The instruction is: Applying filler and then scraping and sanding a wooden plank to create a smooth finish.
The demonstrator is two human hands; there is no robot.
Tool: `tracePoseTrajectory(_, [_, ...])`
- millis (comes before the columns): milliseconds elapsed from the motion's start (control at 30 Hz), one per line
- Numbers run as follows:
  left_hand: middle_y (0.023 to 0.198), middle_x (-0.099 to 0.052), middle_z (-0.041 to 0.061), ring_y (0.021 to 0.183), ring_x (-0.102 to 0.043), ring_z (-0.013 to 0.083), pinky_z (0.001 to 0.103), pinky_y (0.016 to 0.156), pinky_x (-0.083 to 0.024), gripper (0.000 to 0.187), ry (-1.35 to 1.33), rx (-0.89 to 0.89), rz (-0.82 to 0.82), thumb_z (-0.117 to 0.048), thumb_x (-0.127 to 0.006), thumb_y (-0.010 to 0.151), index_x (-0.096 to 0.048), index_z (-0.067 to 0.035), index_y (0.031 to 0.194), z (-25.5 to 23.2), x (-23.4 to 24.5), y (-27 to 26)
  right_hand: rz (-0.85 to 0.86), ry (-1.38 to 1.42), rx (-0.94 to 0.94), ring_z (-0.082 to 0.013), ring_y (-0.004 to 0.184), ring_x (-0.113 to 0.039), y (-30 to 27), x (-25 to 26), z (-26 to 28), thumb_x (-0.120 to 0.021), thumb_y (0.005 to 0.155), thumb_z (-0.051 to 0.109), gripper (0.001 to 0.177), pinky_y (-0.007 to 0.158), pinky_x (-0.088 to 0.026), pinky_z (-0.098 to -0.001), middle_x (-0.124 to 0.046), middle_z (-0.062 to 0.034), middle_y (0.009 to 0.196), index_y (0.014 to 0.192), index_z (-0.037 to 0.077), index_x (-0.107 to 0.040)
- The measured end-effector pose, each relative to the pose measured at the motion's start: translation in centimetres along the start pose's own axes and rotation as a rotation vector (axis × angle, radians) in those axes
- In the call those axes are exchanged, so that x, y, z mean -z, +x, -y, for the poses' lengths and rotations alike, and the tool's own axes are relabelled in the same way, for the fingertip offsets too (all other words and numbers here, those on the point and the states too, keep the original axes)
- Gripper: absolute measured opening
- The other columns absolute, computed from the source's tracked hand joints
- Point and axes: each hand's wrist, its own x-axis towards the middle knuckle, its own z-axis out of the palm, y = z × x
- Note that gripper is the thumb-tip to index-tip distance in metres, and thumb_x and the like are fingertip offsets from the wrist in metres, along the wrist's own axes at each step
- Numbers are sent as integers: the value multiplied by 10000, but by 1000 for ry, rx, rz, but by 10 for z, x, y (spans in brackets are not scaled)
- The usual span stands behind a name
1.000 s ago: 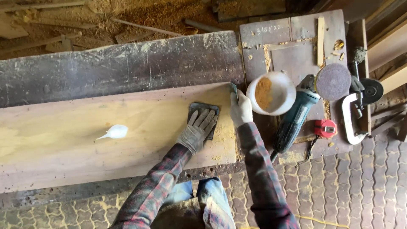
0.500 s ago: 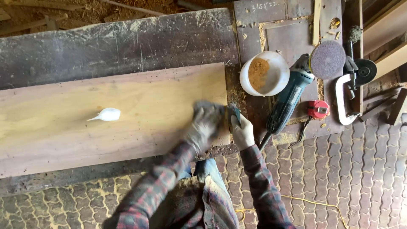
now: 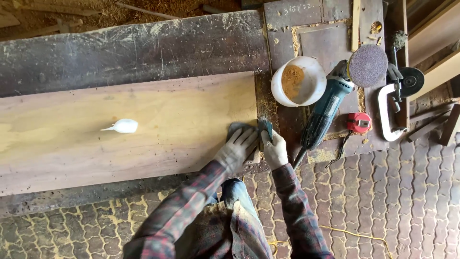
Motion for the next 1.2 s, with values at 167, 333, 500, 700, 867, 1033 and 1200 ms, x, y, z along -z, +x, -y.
tracePoseTrajectory(167, [1616,-398,139,1509,-316,297,483,1271,-191,738,-79,26,-2,-356,-619,799,-555,-133,1499,-14,-9,-5,8,71,-31,-79,971,-590,6,5,-14,-584,1075,151,278,886,-499,-250,-722,-10,1087,1261,-19,-702])
tracePoseTrajectory(333, [1550,-450,160,1463,-355,325,523,1240,-198,687,-189,48,46,-371,-613,792,-584,-89,1418,-10,-9,9,1,130,30,-57,982,-593,7,0,-12,-570,1046,150,301,901,-496,-228,-721,28,1101,1297,14,-666])
tracePoseTrajectory(500, [1536,-485,95,1463,-399,304,538,1237,-236,635,-28,-36,-42,-216,-602,787,-552,-154,1417,-29,-30,-23,8,-11,-85,-135,870,-527,-3,9,20,-553,1094,147,244,781,-477,-290,-653,-61,976,1203,-30,-682])
tracePoseTrajectory(700, [1617,-392,179,1501,-385,346,527,1229,-315,601,-355,641,-478,-152,-632,926,-489,-92,1506,61,6,-147,-181,-445,83,-331,818,-424,-83,-20,86,-371,1128,-47,214,731,-447,-410,-481,-273,934,1004,-91,-539])
tracePoseTrajectory(867, [1612,-396,169,1507,-350,369,574,1253,-243,620,-143,583,-289,-191,-613,945,-459,-48,1528,95,37,-160,177,-964,728,-335,1103,-549,-120,-96,56,-507,567,-137,759,938,-480,-451,-566,-190,1221,1315,-11,-518])
tracePoseTrajectory(1033, [1624,-379,168,1503,-363,367,560,1252,-256,604,-116,528,-282,-217,-600,964,-436,-51,1521,96,35,-164,89,-1111,425,-332,1248,-540,-65,-42,21,-569,856,-112,648,1075,-422,-431,-573,-170,1332,1469,91,-514])
tracePoseTrajectory(1200, [1622,-370,187,1471,-376,392,552,1229,-294,640,-148,575,-294,-216,-584,960,-417,-30,1549,92,37,-166,144,-1178,708,-317,1280,-562,-85,-106,45,-556,742,-100,638,1115,-436,-471,-597,-149,1323,1351,93,-556])
